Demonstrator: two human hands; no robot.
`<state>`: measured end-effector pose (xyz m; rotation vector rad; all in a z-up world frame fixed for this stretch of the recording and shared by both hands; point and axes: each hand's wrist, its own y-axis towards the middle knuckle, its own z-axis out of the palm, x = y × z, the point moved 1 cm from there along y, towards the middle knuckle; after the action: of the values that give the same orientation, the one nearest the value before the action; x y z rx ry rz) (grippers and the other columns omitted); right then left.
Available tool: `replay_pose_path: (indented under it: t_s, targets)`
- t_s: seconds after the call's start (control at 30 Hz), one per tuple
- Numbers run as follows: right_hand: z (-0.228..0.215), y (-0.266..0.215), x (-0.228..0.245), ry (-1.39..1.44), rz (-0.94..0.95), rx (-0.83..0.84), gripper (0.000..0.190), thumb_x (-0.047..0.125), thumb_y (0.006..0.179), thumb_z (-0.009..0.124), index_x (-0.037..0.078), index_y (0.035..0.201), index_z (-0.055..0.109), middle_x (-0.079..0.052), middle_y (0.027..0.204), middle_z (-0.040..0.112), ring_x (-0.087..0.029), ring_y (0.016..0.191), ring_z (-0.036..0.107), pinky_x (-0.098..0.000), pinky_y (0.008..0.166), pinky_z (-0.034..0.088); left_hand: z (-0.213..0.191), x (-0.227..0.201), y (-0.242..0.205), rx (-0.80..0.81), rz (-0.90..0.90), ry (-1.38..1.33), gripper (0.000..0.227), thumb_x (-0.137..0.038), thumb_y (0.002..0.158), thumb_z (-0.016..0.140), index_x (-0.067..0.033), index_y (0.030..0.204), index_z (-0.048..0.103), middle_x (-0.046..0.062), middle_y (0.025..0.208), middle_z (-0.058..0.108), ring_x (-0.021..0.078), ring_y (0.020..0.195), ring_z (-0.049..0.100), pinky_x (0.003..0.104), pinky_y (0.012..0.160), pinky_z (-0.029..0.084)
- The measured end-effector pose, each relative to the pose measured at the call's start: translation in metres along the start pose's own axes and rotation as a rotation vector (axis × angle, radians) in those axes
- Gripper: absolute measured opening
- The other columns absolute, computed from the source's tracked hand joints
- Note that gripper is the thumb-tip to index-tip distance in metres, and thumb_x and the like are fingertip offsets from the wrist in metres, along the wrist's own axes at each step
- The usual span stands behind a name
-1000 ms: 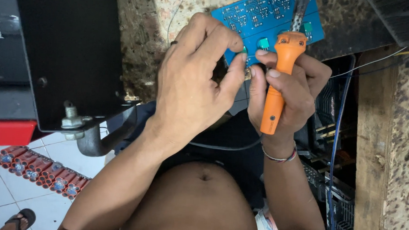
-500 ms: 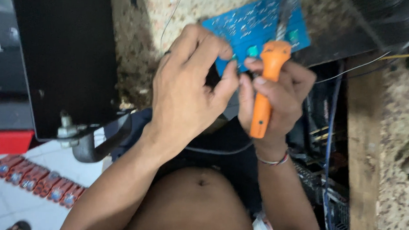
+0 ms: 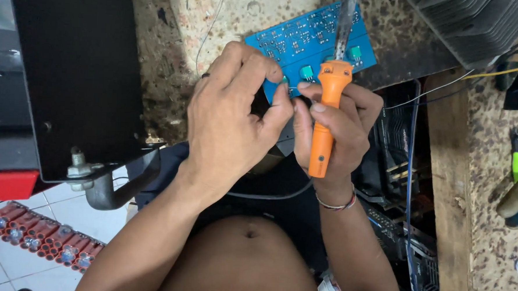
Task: The person solders wires to a blue circuit board using a soldering iron and solder wire. They then use pliers to trim the excess wire leads from the board.
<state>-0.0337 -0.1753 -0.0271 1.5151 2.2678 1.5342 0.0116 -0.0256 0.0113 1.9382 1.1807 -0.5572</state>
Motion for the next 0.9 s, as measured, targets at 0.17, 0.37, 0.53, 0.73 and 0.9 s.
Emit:
replay_pose_path:
  t_s: [0.17,0.37,0.53,0.73,0.9]
  targets:
    - [0.002,-0.003,0.001,0.017,0.018,-0.027,0.037,-0.007,0.105,0.064,0.014,0.123,0.04,-0.021,0.108,0.072,-0.03,0.109,0.052,-0.039,0.092,0.053,0.002,0.0,0.0,0.013,-0.006,0.011,0.012,-0.009,0.094,0.066,-0.0083,0.101,0.057,0.006,0.101,0.054,0.0257,0.085,0.062,0.042,0.063,0.052]
    - [0.004,-0.011,0.0,0.023,0.016,-0.053,0.037,-0.007,0.105,0.064,0.016,0.125,0.043,-0.017,0.106,0.074,-0.029,0.108,0.053,-0.0381,0.092,0.051,0.003,0.001,0.0,0.022,-0.016,0.005,0.012,-0.01,0.093,0.066,-0.008,0.1,0.056,0.006,0.103,0.054,0.026,0.086,0.062,0.042,0.062,0.052]
    - [0.005,-0.011,0.0,-0.011,-0.015,-0.015,0.032,-0.008,0.104,0.067,0.014,0.119,0.048,-0.019,0.106,0.073,-0.029,0.106,0.053,-0.0375,0.086,0.056,0.001,0.002,0.0,0.021,-0.005,-0.035,0.012,-0.007,0.096,0.066,-0.0075,0.101,0.055,0.006,0.102,0.053,0.0243,0.081,0.061,0.039,0.059,0.052]
    - [0.01,-0.011,0.004,0.034,-0.003,-0.061,0.038,-0.007,0.107,0.058,0.016,0.129,0.038,-0.019,0.106,0.072,-0.029,0.106,0.049,-0.0363,0.086,0.055,-0.004,0.005,0.0,0.027,0.033,-0.117,0.004,-0.002,0.1,0.059,-0.0036,0.103,0.057,0.009,0.104,0.054,0.0273,0.084,0.063,0.041,0.064,0.052]
    - [0.013,-0.013,0.004,0.056,0.011,-0.085,0.034,-0.006,0.107,0.055,0.016,0.128,0.039,-0.02,0.105,0.071,-0.029,0.107,0.048,-0.0359,0.085,0.058,-0.006,0.008,-0.001,0.025,0.041,-0.144,0.003,-0.002,0.101,0.059,-0.0028,0.102,0.056,0.01,0.104,0.054,0.0282,0.087,0.062,0.041,0.068,0.053]
